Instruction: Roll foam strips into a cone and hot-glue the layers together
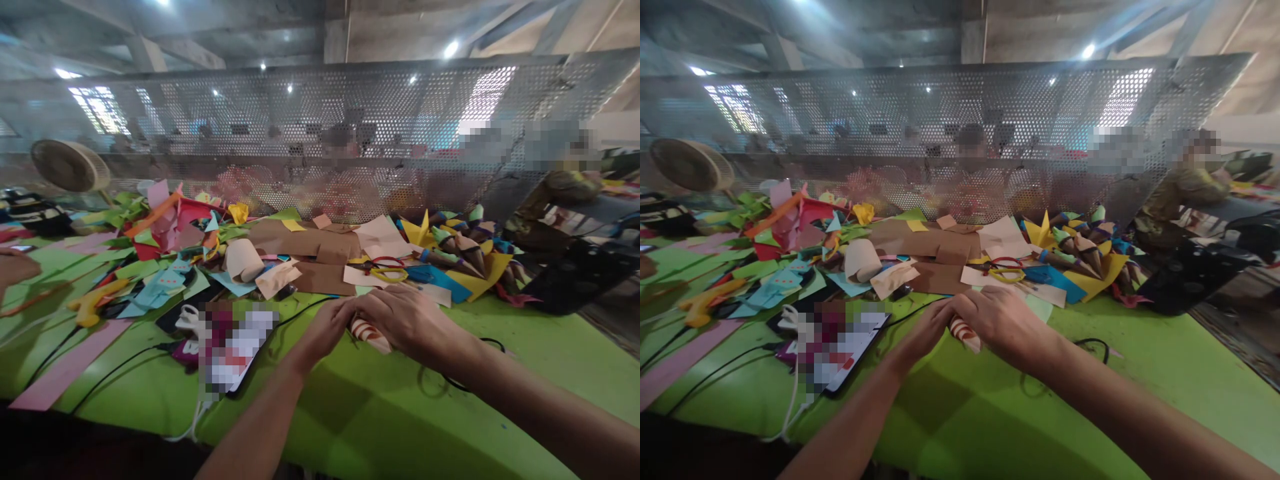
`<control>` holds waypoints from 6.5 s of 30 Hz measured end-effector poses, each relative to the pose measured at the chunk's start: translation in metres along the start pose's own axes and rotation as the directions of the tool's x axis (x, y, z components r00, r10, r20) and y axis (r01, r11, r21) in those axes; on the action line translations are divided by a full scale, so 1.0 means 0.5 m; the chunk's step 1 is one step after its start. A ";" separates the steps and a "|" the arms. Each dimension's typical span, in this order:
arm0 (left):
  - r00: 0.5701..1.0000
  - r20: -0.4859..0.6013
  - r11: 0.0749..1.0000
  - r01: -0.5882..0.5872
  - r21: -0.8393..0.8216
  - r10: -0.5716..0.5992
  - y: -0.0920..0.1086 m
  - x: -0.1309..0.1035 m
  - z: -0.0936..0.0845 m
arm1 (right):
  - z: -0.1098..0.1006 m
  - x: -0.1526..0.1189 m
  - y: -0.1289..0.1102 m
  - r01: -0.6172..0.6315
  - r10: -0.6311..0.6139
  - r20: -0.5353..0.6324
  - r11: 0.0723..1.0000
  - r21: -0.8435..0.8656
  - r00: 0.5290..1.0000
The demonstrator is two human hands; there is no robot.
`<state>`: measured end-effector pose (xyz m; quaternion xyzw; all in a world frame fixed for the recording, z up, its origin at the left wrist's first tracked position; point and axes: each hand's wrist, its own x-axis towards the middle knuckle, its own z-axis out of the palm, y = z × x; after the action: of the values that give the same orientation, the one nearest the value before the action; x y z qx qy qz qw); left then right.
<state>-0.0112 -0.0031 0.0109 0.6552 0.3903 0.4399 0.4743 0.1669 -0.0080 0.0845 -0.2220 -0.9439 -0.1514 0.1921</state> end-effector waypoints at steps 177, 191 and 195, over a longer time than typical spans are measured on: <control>0.981 0.140 0.991 0.136 0.006 -0.135 0.019 -0.002 0.023 | 0.049 -0.084 0.039 -0.204 0.253 -0.190 0.949 0.241 0.949; 0.983 0.142 0.993 0.115 -0.006 -0.113 0.027 -0.004 0.020 | 0.040 -0.079 0.037 -0.220 0.284 -0.170 0.922 0.318 0.943; 0.989 0.133 0.998 0.067 -0.005 -0.066 -0.004 -0.001 0.017 | 0.020 -0.083 0.048 -0.256 0.349 -0.213 0.895 0.366 0.913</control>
<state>-0.0036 -0.0055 0.0074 0.6674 0.3772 0.3812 0.5168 0.2099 0.0015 0.0625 -0.3089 -0.8734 0.0117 0.3763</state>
